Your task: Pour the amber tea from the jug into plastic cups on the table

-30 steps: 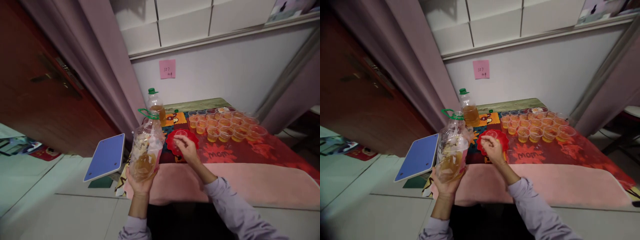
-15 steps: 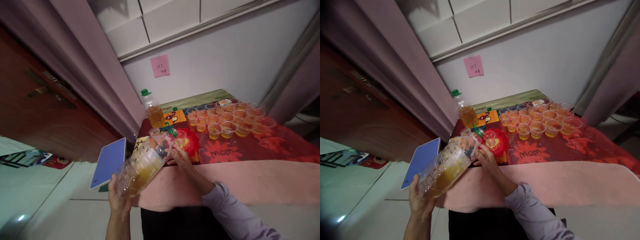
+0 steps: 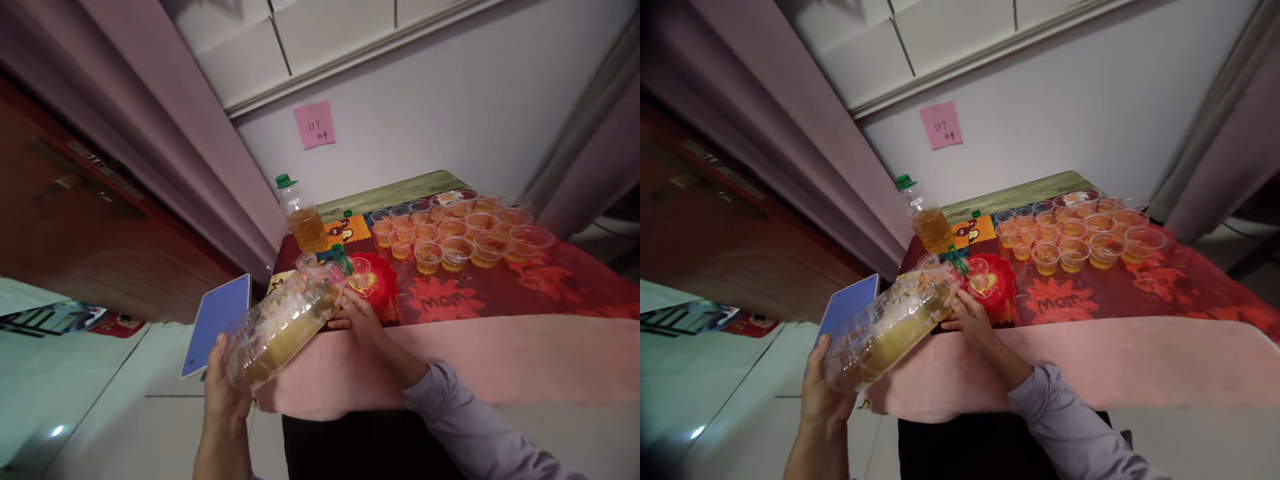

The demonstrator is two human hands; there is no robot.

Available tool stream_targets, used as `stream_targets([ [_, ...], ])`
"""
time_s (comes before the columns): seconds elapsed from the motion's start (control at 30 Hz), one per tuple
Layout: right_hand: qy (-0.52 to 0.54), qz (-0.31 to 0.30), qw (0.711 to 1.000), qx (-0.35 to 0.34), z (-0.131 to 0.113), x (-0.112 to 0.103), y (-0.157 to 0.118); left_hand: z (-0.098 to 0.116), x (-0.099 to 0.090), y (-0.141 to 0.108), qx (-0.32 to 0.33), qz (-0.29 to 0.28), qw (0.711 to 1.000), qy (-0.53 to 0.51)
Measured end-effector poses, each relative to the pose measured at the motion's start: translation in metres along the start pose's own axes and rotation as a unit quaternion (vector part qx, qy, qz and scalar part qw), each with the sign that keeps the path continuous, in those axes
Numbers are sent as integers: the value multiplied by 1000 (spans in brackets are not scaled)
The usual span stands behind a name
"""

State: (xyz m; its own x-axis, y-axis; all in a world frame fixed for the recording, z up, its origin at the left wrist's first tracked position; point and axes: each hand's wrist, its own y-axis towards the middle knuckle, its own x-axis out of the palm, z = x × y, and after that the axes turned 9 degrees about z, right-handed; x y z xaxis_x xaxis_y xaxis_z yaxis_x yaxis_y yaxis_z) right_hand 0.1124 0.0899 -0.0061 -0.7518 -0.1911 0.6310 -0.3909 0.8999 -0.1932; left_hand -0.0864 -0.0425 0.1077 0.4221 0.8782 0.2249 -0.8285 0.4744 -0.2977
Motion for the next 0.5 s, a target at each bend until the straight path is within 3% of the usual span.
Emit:
stream_targets([
  [0.17, 16, 8, 1000, 25, 5, -2, 4, 10, 10, -6, -17, 51, 997, 60],
  [0.5, 15, 22, 999, 30, 7, -1, 2, 14, 15, -3, 16, 21, 998, 59],
])
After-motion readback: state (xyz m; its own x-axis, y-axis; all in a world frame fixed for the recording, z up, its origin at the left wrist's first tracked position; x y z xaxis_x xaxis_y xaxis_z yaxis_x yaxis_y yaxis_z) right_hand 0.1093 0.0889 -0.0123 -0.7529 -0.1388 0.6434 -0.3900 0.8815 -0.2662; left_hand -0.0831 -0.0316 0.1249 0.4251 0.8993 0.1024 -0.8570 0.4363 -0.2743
